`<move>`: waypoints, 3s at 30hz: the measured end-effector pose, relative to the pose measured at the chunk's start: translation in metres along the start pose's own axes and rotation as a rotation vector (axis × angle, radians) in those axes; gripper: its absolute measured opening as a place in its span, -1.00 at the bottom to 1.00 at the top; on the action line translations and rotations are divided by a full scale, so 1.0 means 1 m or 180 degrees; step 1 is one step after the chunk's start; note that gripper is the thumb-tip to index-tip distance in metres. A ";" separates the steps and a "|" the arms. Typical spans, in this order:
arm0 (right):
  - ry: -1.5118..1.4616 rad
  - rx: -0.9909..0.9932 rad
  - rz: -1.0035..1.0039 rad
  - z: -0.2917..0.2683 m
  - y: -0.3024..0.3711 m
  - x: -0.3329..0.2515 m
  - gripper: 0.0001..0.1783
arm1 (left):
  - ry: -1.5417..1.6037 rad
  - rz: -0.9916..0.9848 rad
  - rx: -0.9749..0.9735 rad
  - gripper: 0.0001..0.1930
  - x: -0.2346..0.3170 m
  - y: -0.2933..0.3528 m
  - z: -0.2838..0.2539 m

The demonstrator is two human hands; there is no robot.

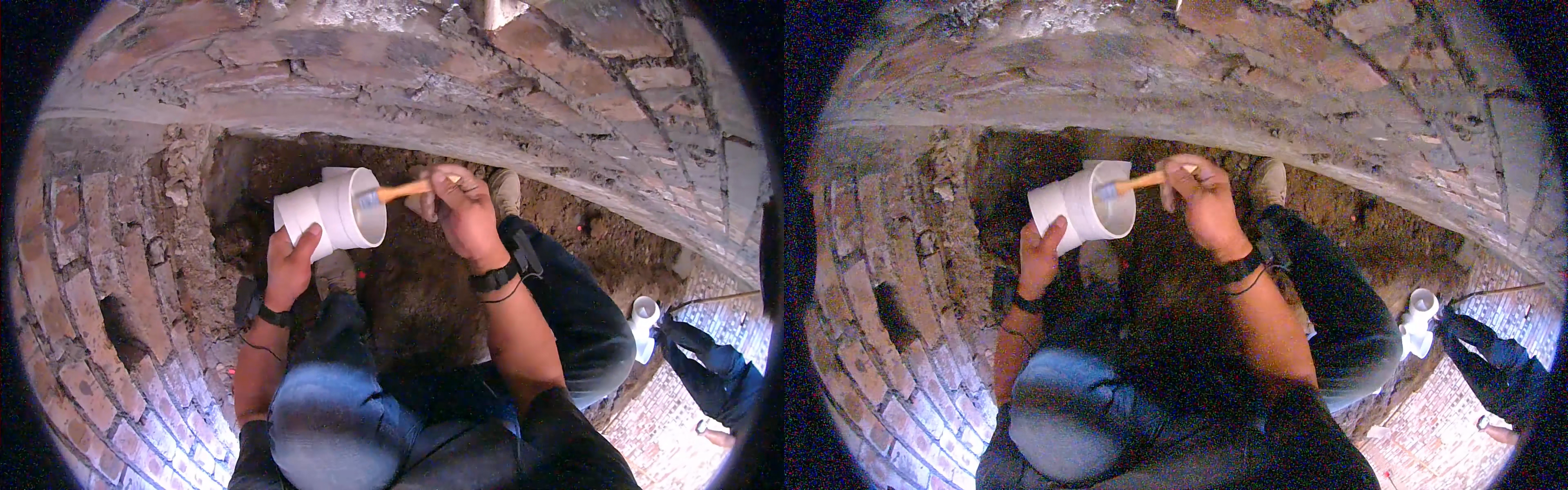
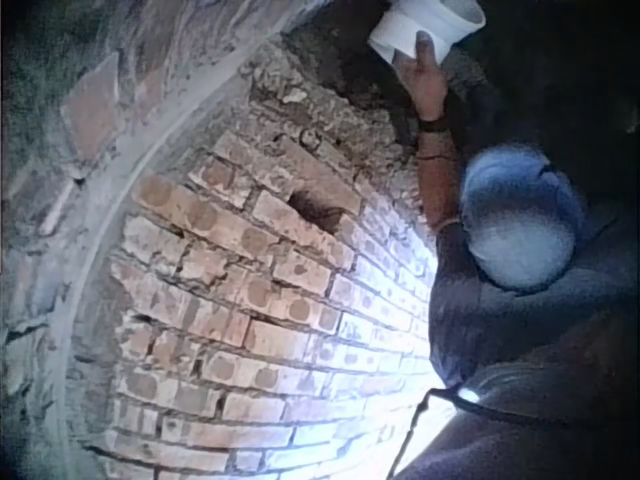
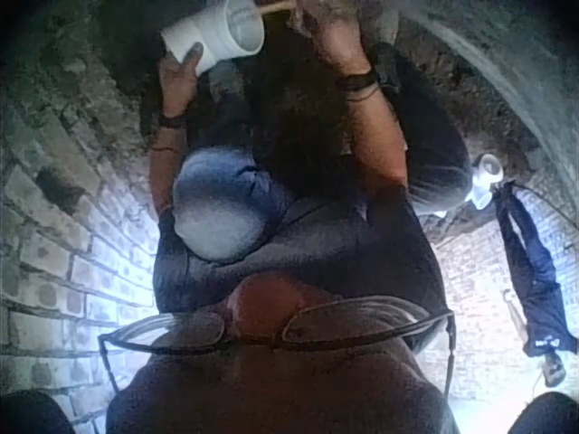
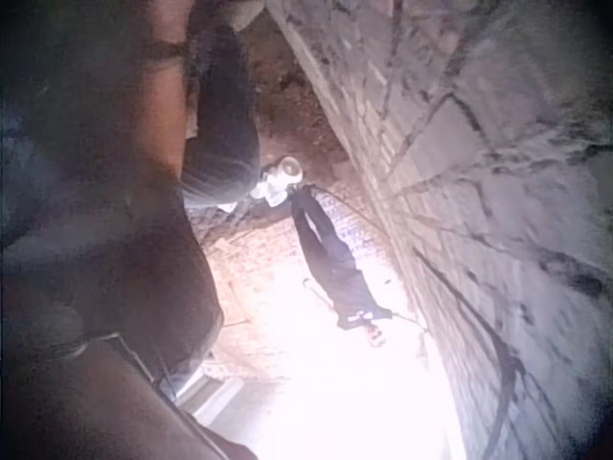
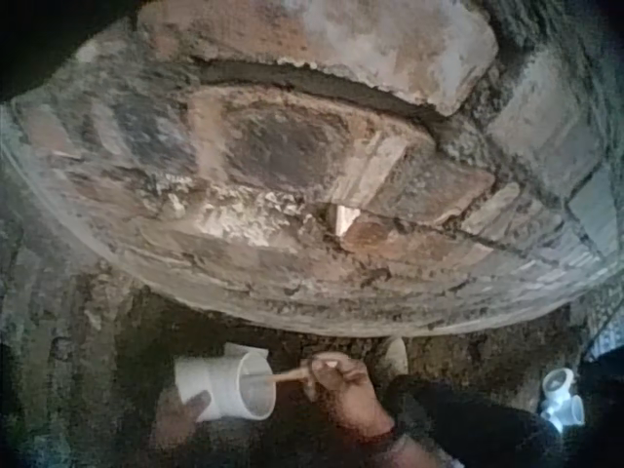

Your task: The person applies adhesive using a brush to a PVC elbow and another pipe segment, joins them together by hand, and continues to fit more pipe sections into the arrangement inside a brick-lined trench.

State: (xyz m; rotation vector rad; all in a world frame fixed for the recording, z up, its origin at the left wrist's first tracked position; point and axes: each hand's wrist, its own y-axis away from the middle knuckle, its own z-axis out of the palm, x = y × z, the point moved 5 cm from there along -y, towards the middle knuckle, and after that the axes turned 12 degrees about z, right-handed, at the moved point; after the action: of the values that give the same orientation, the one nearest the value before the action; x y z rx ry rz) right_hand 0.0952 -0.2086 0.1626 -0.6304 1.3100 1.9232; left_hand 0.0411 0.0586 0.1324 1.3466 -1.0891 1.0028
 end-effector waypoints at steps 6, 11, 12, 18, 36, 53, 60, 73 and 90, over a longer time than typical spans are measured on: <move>0.1474 0.1335 -0.0933 -0.008 0.005 0.005 -0.77 | -0.0509 0.0298 0.0071 -0.64 0.015 0.003 -0.006; 0.1996 0.1234 0.0090 -0.019 0.009 0.011 -0.79 | -0.0468 0.0392 0.0054 -0.68 0.020 0.005 -0.006; 0.1996 0.1236 0.0085 -0.019 0.006 0.010 -0.79 | -0.0521 0.0429 -0.0009 -0.69 0.021 0.006 -0.006; 0.0950 0.1679 -0.0168 -0.004 0.003 0.002 -0.80 | -0.0354 0.0261 -0.0089 -0.69 0.013 0.011 0.005; 0.2201 0.0568 -0.1512 0.021 0.018 -0.032 -0.84 | -0.0583 0.0352 -0.0274 -0.68 0.039 0.002 -0.003; 0.2182 0.0233 -0.1359 0.021 0.014 -0.029 -0.79 | -0.0709 0.1096 0.0017 -0.75 0.064 0.005 -0.019; 0.0538 -0.0141 0.0255 0.012 0.023 -0.012 -0.80 | -0.0745 0.1150 0.0164 -0.79 0.057 0.007 -0.016; 0.1519 0.0785 -0.0224 -0.005 0.029 -0.008 -0.84 | -0.0734 0.0903 0.0250 -0.79 0.061 0.007 -0.013; -0.0935 0.1167 0.0023 -0.035 0.063 -0.040 -0.85 | -0.0299 -0.0171 -0.0325 -0.65 0.003 0.053 -0.014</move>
State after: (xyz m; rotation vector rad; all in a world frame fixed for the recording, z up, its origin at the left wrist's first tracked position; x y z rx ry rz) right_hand 0.0714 -0.2672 0.2157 -0.1534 1.4204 1.6451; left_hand -0.0098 0.0727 0.1486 1.3438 -1.1527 0.8407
